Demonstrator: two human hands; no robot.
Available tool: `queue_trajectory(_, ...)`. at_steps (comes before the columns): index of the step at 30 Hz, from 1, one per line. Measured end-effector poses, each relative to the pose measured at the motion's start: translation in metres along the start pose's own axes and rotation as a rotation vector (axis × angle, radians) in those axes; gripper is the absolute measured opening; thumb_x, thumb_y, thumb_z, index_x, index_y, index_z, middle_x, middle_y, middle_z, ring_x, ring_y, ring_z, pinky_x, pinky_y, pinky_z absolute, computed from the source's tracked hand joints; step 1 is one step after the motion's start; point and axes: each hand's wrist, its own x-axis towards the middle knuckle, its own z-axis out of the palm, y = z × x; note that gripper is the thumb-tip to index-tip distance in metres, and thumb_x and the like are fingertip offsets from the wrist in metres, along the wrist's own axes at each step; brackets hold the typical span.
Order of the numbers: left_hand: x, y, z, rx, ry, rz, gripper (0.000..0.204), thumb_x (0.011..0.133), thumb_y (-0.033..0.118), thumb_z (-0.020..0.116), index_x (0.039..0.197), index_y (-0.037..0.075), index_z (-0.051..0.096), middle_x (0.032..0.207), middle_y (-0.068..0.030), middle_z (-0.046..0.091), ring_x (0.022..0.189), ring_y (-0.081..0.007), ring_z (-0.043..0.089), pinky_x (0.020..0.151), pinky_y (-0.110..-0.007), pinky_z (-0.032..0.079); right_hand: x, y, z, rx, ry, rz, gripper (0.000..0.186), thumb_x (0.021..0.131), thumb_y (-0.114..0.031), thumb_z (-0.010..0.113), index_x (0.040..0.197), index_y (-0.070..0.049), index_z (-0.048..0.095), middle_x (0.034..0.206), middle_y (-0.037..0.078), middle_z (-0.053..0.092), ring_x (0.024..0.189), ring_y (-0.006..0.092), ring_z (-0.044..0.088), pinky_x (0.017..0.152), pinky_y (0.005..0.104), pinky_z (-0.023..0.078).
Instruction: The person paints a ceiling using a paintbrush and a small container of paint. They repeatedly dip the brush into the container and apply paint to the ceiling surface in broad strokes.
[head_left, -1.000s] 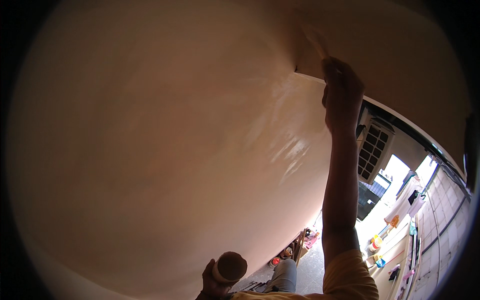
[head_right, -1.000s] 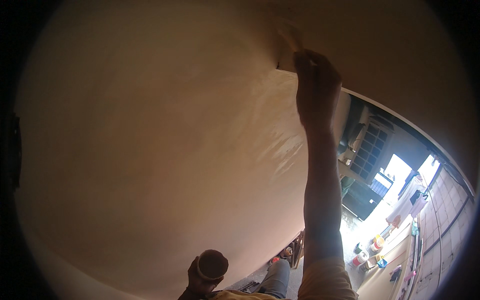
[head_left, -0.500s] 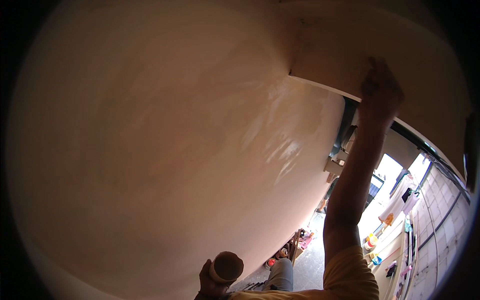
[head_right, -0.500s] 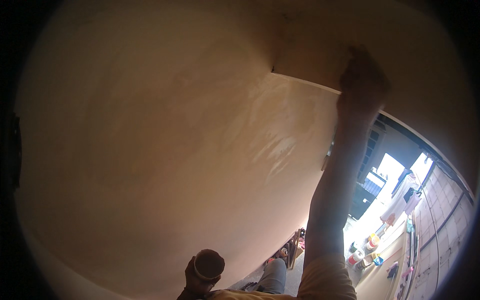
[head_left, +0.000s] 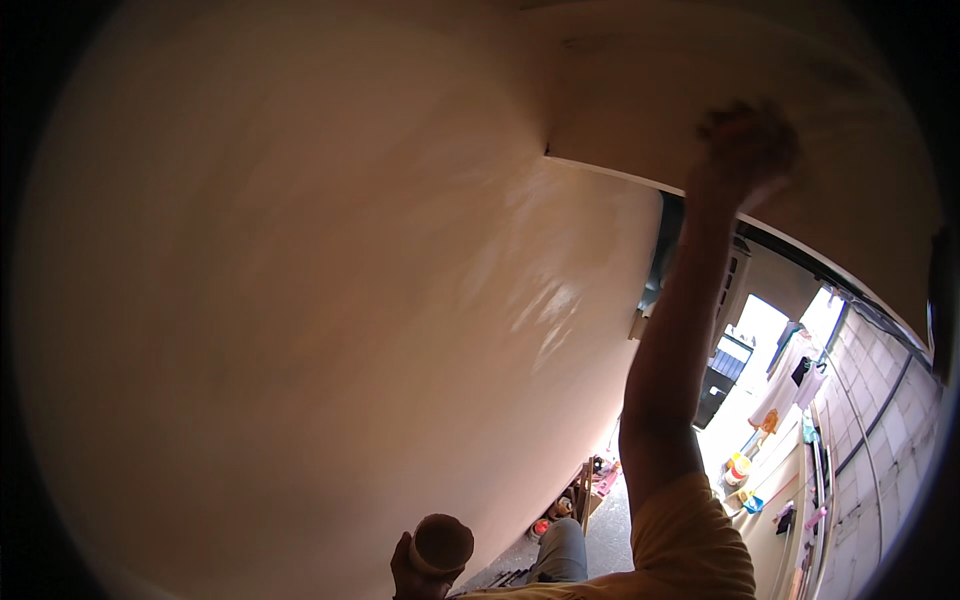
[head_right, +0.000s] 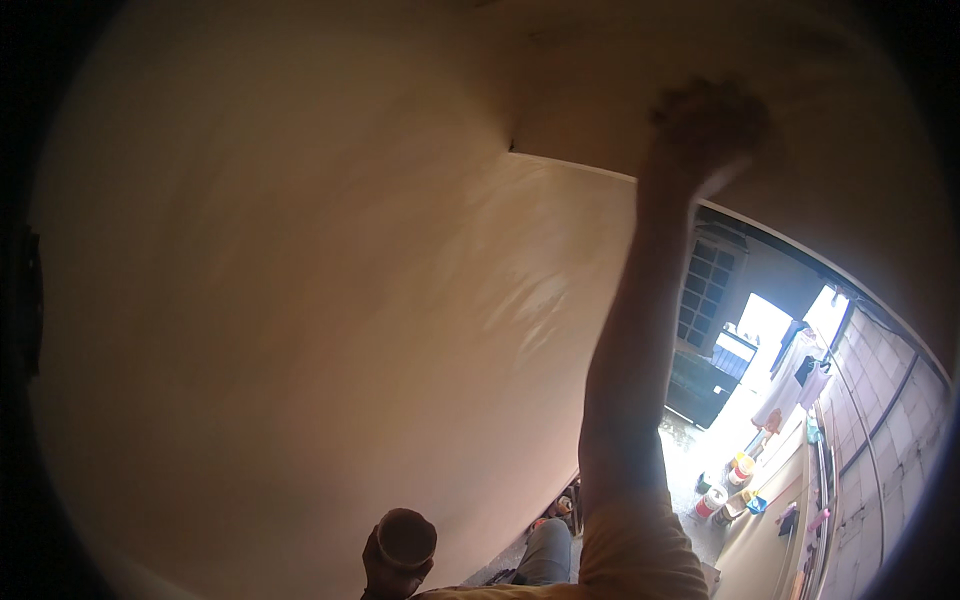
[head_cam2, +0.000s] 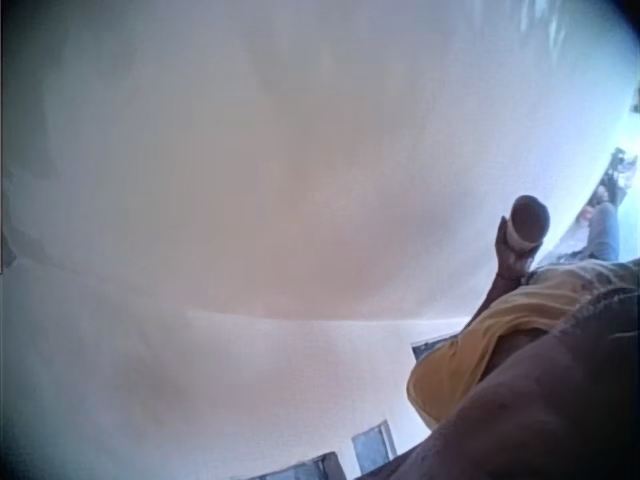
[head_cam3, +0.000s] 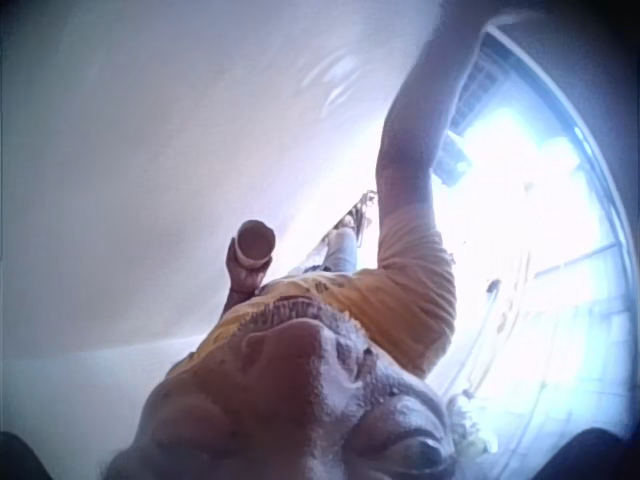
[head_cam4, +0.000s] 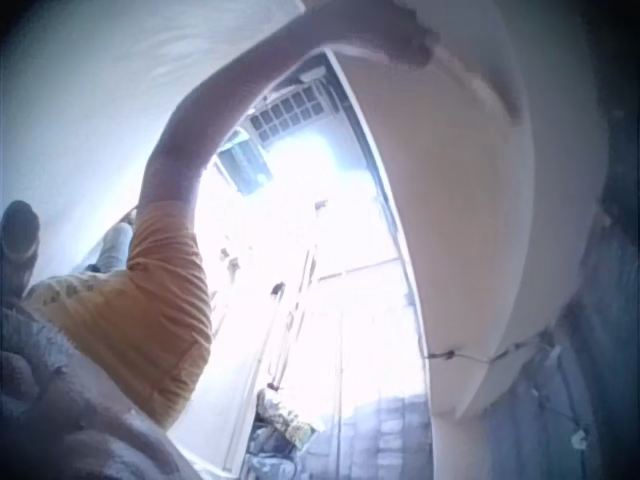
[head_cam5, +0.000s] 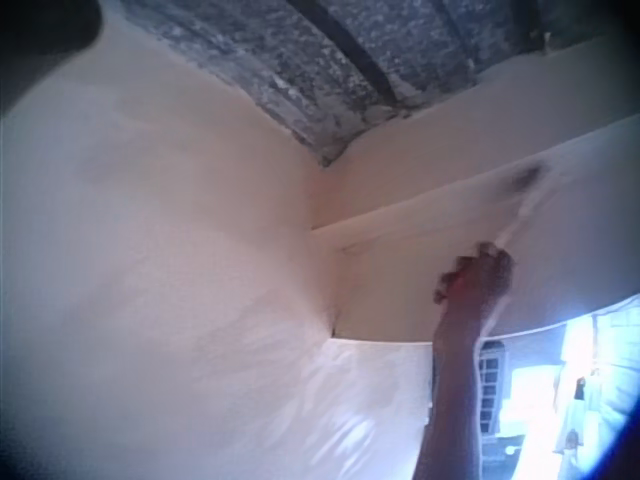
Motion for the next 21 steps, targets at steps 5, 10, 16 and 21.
queue_trajectory(5,0.020,-0.010,-0.028,-0.011,0.045,-0.013,0.052,0.096,0.055,0.050,0.132,0.018,0.059,0.130,-0.0076,0.065,0.121,-0.0286,0.061,0.086,-0.050,0.058,0.014,0.082,0.021,-1.801,-0.109,-1.408,0.046,0.083,-0.041,0.072,0.104,-0.002,0.058,0.108,0.019,0.059,0.092,0.0332,0.063,0.093,0.0508,0.047)
queue_trajectory(10,0.024,-0.017,-0.028,0.075,0.132,0.059,0.053,0.096,0.056,0.050,0.132,0.019,0.060,0.127,-0.0070,0.066,0.120,-0.0289,0.062,0.085,-0.050,0.058,-0.044,0.127,0.046,-0.753,-0.297,-0.328,0.024,0.098,-0.024,0.057,0.098,-0.001,0.049,0.091,0.014,0.054,0.072,0.0234,0.062,0.052,0.0387,0.049)
queue_trajectory(16,0.025,-0.014,-0.039,-0.056,0.052,-0.012,0.054,0.096,0.056,0.050,0.133,0.018,0.058,0.129,-0.0080,0.065,0.121,-0.0297,0.061,0.087,-0.052,0.058,-0.068,0.121,0.019,-0.962,-0.500,-0.410,0.015,0.099,-0.014,0.054,0.099,-0.001,0.048,0.067,0.005,0.048,0.049,0.0154,0.047,0.042,0.0325,0.040)
queue_trajectory(21,0.022,-0.014,-0.035,-0.099,0.075,-0.020,0.055,0.096,0.056,0.050,0.134,0.017,0.058,0.131,-0.0091,0.064,0.122,-0.0303,0.060,0.086,-0.052,0.058,-0.097,0.050,0.018,-0.301,-0.224,0.004,0.011,0.100,-0.013,0.058,0.100,-0.003,0.053,0.072,0.008,0.058,0.050,0.0152,0.056,0.041,0.0289,0.046)
